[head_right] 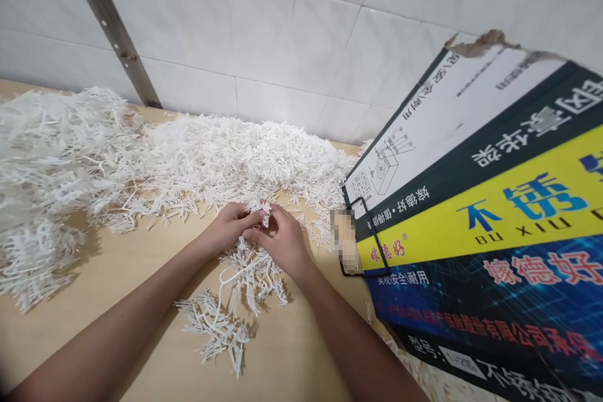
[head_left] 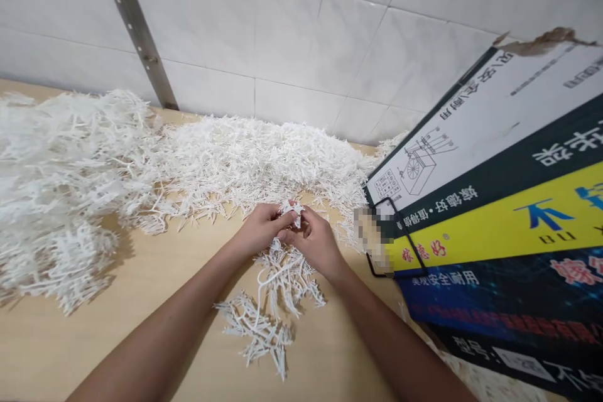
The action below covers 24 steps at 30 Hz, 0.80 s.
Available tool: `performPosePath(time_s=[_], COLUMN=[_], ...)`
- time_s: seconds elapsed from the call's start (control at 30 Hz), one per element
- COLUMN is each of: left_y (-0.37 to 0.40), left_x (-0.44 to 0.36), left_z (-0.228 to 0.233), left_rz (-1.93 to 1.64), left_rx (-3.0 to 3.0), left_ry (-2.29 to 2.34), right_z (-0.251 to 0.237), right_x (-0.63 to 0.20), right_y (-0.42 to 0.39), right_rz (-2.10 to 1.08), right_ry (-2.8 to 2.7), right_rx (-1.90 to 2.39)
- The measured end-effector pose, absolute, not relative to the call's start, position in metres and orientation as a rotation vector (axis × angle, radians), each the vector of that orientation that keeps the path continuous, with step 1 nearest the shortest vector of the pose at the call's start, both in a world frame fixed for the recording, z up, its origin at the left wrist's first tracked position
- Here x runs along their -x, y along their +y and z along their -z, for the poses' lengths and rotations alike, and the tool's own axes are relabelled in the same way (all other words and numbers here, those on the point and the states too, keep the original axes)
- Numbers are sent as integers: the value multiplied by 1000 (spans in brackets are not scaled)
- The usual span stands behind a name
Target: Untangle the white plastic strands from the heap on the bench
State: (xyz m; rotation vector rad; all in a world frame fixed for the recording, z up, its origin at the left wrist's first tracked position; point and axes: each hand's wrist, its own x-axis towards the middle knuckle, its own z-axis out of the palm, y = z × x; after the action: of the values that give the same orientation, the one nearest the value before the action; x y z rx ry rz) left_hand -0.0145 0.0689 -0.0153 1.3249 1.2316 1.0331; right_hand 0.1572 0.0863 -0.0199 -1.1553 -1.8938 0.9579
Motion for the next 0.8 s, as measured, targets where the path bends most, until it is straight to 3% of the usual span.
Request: performPosePath(time_s=[0.4, 0.63, 0.8], left_y=[69, 63, 71], left_x=[23, 18, 14], left_z=[-5, 1, 3], left_rz=[-806, -798, -767], left_rx=[-1332, -1422, -1481], left_ry=[1030, 1096, 1006], right_z=[8, 22, 25], right_x=[-161, -160, -156], right_y=[79, 79, 76], right_rz=[-1291, -943, -1045], right_ry=[-1773, -1736, -1461], right_rx=[1006, 1237, 1204])
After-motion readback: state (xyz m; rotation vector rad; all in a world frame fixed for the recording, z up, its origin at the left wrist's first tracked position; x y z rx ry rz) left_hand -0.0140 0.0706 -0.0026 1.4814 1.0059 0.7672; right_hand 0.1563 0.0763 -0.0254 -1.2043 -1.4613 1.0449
